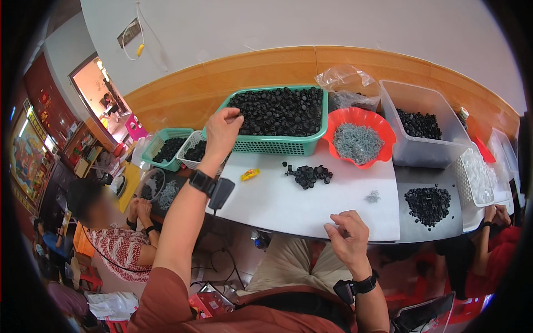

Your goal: Assembling small black plastic components with grey rings at a manufacturing workstation.

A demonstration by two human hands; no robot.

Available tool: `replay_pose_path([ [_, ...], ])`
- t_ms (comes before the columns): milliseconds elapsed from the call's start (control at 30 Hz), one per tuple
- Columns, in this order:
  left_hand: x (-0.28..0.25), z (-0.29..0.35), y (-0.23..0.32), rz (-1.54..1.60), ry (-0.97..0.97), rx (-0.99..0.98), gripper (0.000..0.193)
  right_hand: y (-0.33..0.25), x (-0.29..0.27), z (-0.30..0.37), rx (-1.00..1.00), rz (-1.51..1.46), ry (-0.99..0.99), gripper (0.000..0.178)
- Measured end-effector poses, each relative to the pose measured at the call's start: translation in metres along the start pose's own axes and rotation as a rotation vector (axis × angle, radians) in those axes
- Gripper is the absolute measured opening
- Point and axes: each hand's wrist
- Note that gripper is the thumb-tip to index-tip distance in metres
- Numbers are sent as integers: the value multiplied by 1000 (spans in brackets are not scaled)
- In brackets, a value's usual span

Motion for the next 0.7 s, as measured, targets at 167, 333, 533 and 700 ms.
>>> replay_pose_path([
  [167, -3, -21, -31, 57, 1, 1, 27, 1, 1, 1, -1, -19, 8, 23],
  [333, -2, 15, -23, 72, 1, -34, 24, 2, 1, 4, 17, -11, 11, 23],
  [533, 8, 89, -3, 87, -170, 132, 22, 2, 3, -2, -7, -8, -19, 21],
  [700, 47, 137, 8, 100, -402, 227, 25, 4, 4, 1, 9, 14, -13, 20],
])
Point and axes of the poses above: each hand's wrist, its own z-axis away from the middle knuckle, its own x-axis out of the palm, y = z × x, and after that the axes turned 12 degrees about -x, right-handed
